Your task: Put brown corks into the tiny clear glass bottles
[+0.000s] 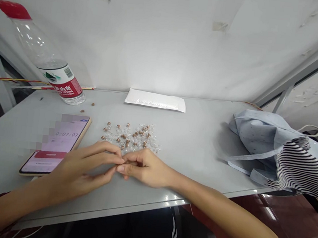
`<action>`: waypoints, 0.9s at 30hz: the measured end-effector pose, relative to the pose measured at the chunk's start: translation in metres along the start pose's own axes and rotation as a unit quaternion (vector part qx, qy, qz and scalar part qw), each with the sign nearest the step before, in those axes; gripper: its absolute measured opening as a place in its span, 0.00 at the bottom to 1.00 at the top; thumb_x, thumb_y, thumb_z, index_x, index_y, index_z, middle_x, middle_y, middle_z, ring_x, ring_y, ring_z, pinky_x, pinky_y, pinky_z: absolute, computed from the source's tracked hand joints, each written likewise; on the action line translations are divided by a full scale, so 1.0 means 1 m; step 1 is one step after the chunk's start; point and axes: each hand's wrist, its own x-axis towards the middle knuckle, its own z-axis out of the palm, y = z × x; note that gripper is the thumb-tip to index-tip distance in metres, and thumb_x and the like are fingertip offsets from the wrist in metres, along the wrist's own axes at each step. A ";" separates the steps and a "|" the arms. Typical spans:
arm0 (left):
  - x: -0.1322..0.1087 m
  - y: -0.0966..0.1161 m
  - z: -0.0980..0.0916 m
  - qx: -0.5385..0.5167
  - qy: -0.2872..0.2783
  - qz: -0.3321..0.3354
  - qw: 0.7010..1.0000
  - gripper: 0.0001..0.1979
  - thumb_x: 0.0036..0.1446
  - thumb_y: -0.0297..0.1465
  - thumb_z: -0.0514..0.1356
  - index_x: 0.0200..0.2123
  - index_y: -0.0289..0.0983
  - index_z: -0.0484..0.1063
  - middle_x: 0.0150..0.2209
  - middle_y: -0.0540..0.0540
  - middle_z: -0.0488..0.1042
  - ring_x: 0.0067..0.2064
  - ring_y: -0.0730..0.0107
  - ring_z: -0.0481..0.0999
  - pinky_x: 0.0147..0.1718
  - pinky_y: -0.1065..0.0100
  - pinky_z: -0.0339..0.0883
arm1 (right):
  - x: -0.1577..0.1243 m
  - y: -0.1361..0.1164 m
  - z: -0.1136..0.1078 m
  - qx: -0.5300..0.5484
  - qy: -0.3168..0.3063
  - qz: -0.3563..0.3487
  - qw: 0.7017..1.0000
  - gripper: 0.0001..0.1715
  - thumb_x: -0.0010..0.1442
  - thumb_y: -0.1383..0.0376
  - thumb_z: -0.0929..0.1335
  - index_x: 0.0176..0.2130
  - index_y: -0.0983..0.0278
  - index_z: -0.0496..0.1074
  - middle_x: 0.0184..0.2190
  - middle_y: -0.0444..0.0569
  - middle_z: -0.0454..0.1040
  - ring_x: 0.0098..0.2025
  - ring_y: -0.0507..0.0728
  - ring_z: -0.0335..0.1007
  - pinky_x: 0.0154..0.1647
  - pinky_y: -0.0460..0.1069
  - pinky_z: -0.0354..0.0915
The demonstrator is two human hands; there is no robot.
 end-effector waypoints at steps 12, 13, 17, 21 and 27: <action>0.005 -0.007 -0.007 0.051 -0.007 -0.040 0.998 0.06 0.62 0.24 0.57 0.37 0.39 0.72 0.33 0.51 0.76 0.33 0.75 0.75 0.34 0.74 0.69 | -0.003 -0.013 -0.011 0.042 0.039 0.067 0.996 0.22 0.63 0.54 0.70 0.50 0.67 0.74 0.30 0.44 0.76 0.17 0.46 0.67 0.17 0.43 0.57; 0.005 -0.010 -0.005 0.063 -0.001 -0.060 0.996 0.05 0.62 0.25 0.57 0.36 0.38 0.73 0.32 0.51 0.76 0.33 0.74 0.76 0.34 0.73 0.69 | -0.003 -0.016 -0.014 0.020 0.073 0.069 0.995 0.24 0.63 0.55 0.70 0.53 0.67 0.73 0.30 0.45 0.76 0.18 0.46 0.68 0.17 0.44 0.58; 0.005 -0.021 0.000 0.108 0.004 -0.134 0.985 0.07 0.63 0.30 0.56 0.37 0.37 0.75 0.34 0.48 0.80 0.34 0.69 0.79 0.35 0.69 0.72 | -0.006 -0.025 -0.027 -0.080 0.186 0.061 0.977 0.17 0.63 0.58 0.70 0.46 0.68 0.76 0.27 0.43 0.74 0.19 0.46 0.65 0.20 0.45 0.58; 0.008 -0.020 -0.006 0.123 0.024 -0.160 0.979 0.12 0.65 0.32 0.53 0.39 0.37 0.77 0.38 0.46 0.83 0.38 0.65 0.81 0.39 0.67 0.73 | -0.011 -0.028 -0.044 -0.189 0.201 0.048 0.960 0.11 0.62 0.61 0.70 0.37 0.67 0.77 0.24 0.43 0.73 0.22 0.47 0.63 0.24 0.45 0.59; 0.006 -0.024 -0.048 0.141 -0.075 -0.234 0.959 0.11 0.61 0.36 0.56 0.35 0.43 0.80 0.33 0.51 0.82 0.32 0.63 0.79 0.30 0.67 0.71 | -0.018 -0.031 -0.061 -0.290 0.124 0.086 0.945 0.08 0.59 0.63 0.71 0.33 0.66 0.76 0.27 0.45 0.77 0.27 0.49 0.67 0.29 0.46 0.61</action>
